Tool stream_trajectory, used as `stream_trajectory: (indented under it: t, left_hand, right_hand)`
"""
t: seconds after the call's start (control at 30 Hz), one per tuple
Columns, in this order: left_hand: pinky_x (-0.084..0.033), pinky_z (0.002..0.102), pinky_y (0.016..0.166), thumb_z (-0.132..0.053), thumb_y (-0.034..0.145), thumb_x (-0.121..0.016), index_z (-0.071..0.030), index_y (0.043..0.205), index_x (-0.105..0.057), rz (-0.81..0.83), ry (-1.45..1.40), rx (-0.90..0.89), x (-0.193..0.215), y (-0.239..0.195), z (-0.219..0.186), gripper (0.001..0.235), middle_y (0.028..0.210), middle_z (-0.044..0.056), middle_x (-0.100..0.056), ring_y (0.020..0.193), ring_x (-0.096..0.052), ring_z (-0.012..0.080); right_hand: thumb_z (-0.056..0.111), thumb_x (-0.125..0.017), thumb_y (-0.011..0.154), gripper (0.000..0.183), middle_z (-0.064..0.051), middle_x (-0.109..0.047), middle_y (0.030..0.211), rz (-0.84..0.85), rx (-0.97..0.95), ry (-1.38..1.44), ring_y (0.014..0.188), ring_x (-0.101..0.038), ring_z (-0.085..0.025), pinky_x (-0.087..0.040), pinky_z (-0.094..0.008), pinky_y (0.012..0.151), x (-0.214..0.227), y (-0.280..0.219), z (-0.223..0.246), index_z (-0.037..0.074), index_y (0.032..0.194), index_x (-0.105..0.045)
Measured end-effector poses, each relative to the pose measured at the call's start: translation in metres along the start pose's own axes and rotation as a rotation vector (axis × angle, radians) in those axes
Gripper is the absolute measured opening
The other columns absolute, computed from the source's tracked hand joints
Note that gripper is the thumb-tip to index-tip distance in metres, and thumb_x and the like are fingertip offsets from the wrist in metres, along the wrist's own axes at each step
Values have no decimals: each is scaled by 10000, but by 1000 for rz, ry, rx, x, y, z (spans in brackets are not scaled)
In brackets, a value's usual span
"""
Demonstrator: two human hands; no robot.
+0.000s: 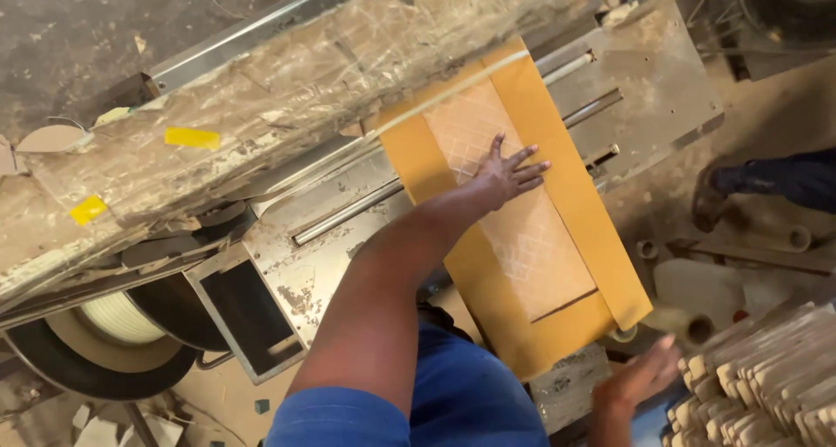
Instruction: The recorder is folding and assembling cardboard boxes, inserting patterned cardboard sheets into them as part of a manufacturing or packaging process.
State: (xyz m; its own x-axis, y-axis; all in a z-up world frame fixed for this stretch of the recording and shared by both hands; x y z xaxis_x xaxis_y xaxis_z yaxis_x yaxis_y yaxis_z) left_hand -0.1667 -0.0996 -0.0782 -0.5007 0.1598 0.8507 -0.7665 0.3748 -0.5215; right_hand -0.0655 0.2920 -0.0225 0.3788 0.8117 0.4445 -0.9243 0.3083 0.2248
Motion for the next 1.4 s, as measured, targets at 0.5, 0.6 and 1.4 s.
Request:
stream_trajectory:
  t: [0.5, 0.6, 1.4]
  left_hand:
    - [-161, 835, 1115, -211, 930, -701, -257, 1665, 61, 6, 44, 16, -7, 5, -3, 1060, 1707, -38, 247, 1585, 167, 336]
    - [-182, 831, 1113, -219, 924, -710, -246, 1665, 68, 22, 46, 29, -6, 5, -10, 1075, 1708, -35, 253, 1587, 164, 343]
    - [55, 733, 1191, -267, 1037, -494, -105, 1664, 89, 70, 196, 199, -3, 1, -33, 871, 1732, 78, 203, 1574, 111, 463]
  right_hand:
    - [544, -470, 1022, 653, -50, -520, 1507, 352, -849, 748, 1330, -539, -253, -449, -454, 1098, -35, -128, -28, 163, 1549, -413]
    - [560, -468, 1043, 662, -76, -533, 1484, 371, -857, 798, 1309, -549, -265, -454, -448, 1093, -30, -130, -40, 136, 1549, -420]
    - [493, -560, 979, 645, -68, -580, 1427, 423, -1007, 745, 1244, -580, -290, -495, -476, 1003, -68, -67, -2, 132, 1503, -458]
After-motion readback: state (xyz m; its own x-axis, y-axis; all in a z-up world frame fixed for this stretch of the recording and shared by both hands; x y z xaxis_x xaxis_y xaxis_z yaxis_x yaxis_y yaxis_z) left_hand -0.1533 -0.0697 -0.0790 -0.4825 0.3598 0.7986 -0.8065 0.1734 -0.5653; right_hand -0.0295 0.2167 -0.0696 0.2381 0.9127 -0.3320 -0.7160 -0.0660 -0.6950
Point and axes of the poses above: each hand's wrist, its own y-axis towards the middle knuckle, its own x-axis out of the back of the hand, z = x × y, the point moved 4 cm from there along y, towards the middle knuckle
